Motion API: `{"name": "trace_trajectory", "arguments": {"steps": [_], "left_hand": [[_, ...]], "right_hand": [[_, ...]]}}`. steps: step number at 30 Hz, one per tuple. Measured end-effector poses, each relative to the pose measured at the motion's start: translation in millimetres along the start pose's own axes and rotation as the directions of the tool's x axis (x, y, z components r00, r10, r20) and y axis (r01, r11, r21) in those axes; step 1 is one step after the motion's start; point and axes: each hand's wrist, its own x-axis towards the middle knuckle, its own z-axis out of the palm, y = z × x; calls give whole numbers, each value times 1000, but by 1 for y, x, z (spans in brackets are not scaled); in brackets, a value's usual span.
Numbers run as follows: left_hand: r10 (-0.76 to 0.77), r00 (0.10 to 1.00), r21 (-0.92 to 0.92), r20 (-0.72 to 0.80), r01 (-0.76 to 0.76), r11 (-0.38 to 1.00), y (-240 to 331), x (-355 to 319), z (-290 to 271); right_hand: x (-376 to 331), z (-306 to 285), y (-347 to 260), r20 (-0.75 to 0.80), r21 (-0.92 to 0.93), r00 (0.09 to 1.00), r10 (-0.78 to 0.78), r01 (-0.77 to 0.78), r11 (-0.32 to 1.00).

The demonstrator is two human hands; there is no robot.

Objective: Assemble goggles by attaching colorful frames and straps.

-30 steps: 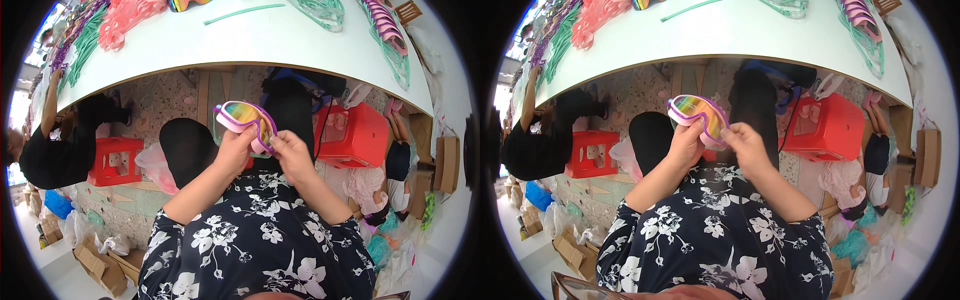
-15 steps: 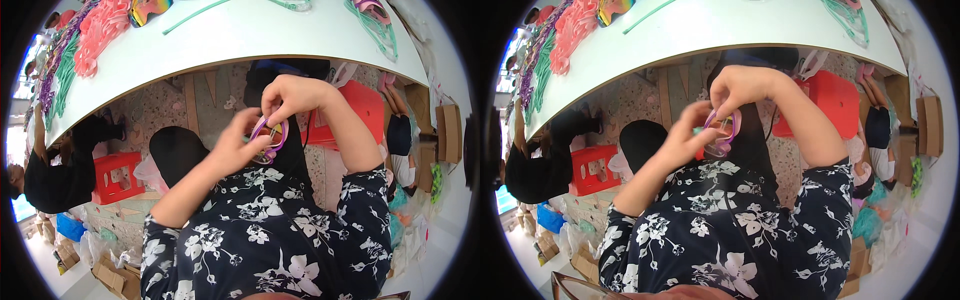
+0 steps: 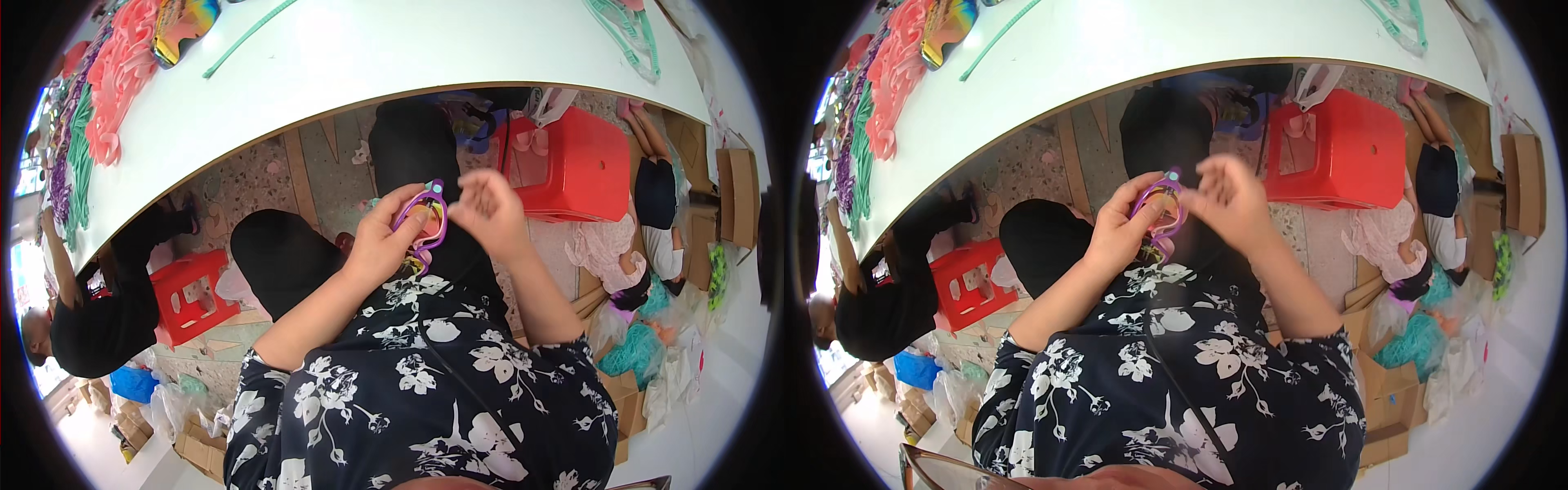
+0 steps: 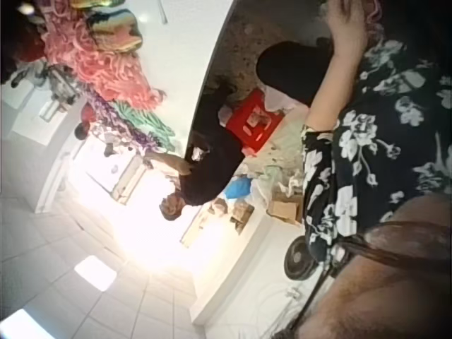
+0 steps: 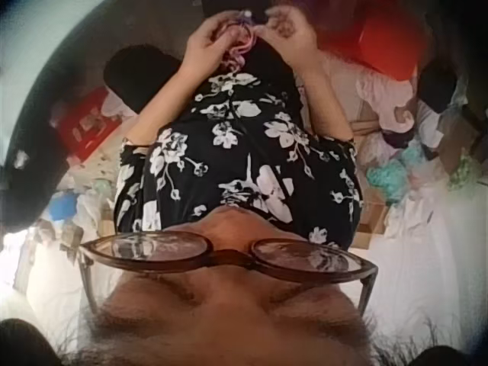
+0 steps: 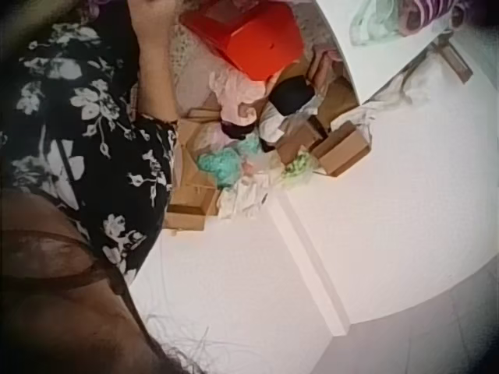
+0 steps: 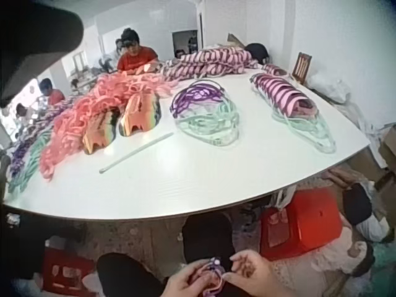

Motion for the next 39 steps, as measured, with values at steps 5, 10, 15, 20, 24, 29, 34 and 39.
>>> {"name": "trace_trajectory", "arguments": {"steps": [5,10,15,20,24,29,34,39], "left_hand": [[15,1000,171,23,-18,985,6,11,1],[-17,995,120,96,5,993,1,16,-2],[-32,992,-122,126,47,991,-11,14,-8],[-84,985,-166,149,109,980,-4,9,-6],[-41,993,-31,108,44,999,-10,5,-3],[91,996,5,-1,-91,996,0,1,8],[221,975,225,-25,-210,951,2,-1,13],[380,921,569,-89,-266,778,23,-11,-7]], "right_hand": [[-35,32,-7,-22,203,992,124,-117,972],[-33,32,-8,-28,313,987,156,-140,939],[-34,23,7,24,363,990,140,-139,921],[-31,17,17,90,401,965,248,-263,878],[-27,21,7,81,459,962,259,-267,848],[-15,17,-16,97,431,965,244,-262,863],[-2,7,-22,169,307,960,221,-265,914],[-6,6,-4,179,323,958,223,-272,906]]}}
